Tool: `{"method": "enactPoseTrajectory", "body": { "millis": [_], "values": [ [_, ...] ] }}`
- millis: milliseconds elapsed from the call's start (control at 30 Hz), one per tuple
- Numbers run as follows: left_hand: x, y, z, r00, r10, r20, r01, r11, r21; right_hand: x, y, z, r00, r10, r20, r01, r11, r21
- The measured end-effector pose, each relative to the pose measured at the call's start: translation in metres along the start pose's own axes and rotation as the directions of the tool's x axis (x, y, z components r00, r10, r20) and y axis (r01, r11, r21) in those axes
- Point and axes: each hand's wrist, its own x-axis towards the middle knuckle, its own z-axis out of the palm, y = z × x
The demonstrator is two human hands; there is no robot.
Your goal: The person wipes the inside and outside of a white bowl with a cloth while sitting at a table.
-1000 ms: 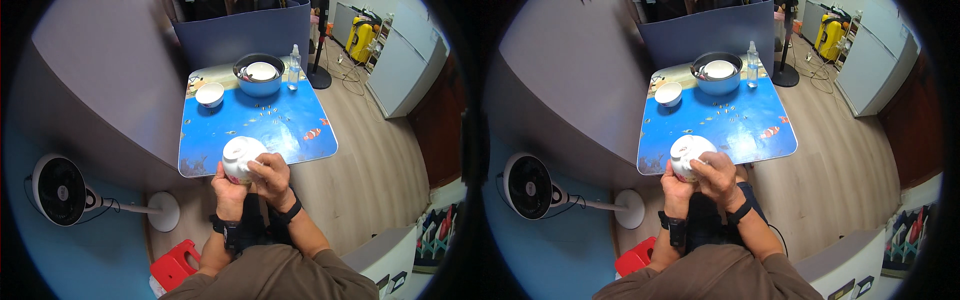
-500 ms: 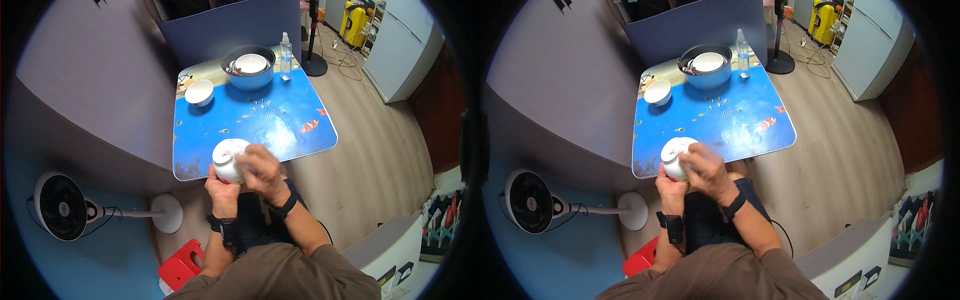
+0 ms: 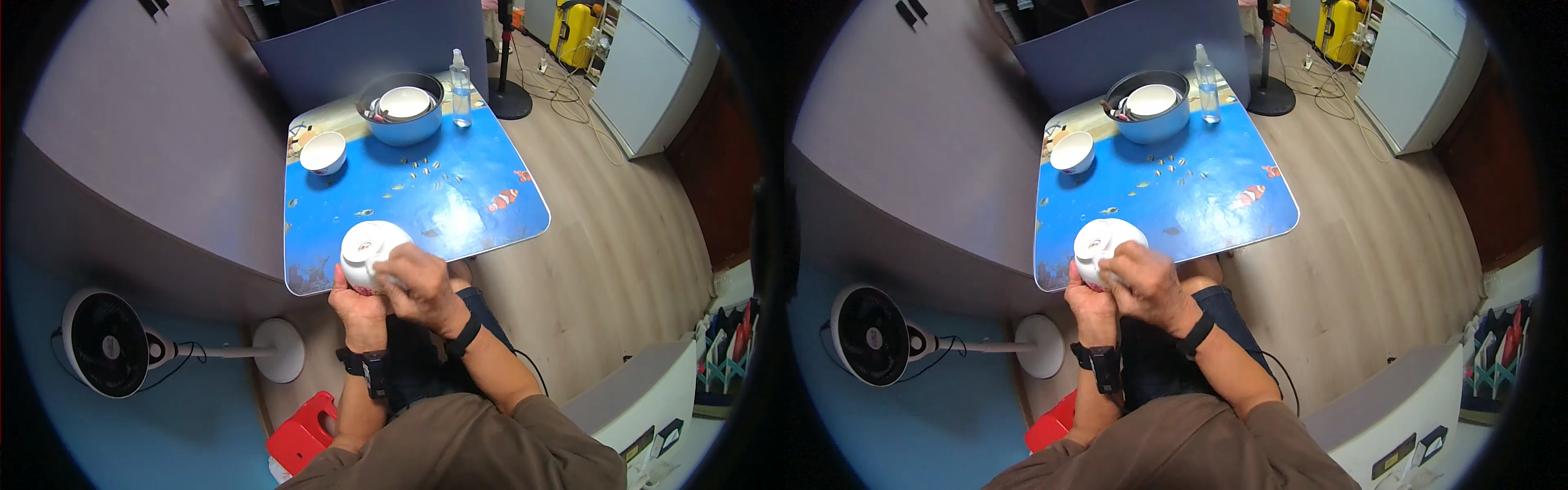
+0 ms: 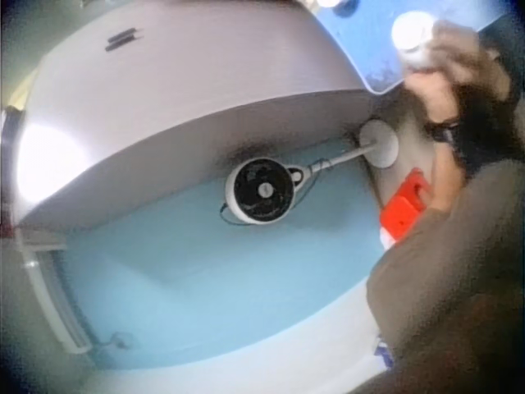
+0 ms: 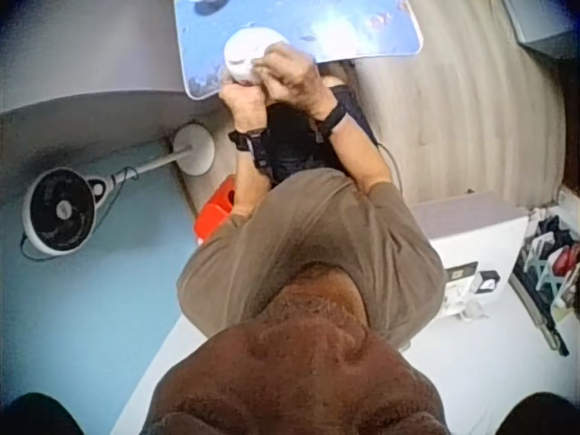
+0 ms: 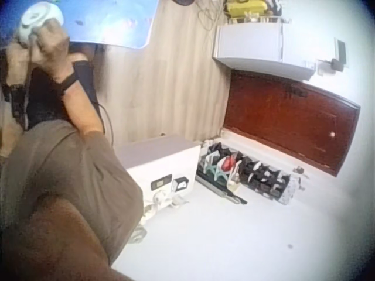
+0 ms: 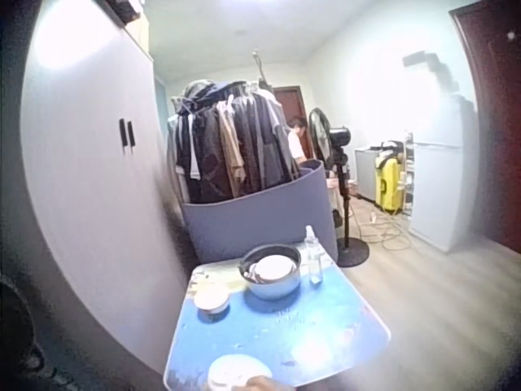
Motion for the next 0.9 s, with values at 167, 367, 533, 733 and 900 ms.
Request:
{"method": "enactPoseTrajectory", "body": {
  "millis": [167,367,533,733,900],
  "values": [
    [-0.025,-0.008,0.023,0.999,-0.038,-0.032,0.037,0.999,-0.036,0.037,0.038,-0.012,0.973,0.224,-0.058,-0.226,0.974,-0.021],
    [-0.007,-0.006,0.006,0.998,-0.040,-0.040,0.039,0.998,-0.044,0.010,0.023,-0.005,0.983,0.167,-0.073,-0.167,0.986,-0.002],
    [-0.010,0.006,0.009,0.999,-0.012,-0.045,0.010,0.999,-0.039,-0.015,-0.004,0.005,0.995,0.100,0.006,-0.100,0.995,0.029],
    [-0.026,-0.005,0.030,0.999,-0.002,-0.035,0.000,0.999,-0.039,0.000,0.045,-0.004,0.946,0.235,-0.223,-0.245,0.969,-0.016],
    [-0.021,-0.003,0.031,0.997,0.031,-0.065,-0.039,0.992,-0.118,-0.020,0.017,0.011,0.931,0.143,-0.335,-0.133,0.990,0.051]
  ]
}}
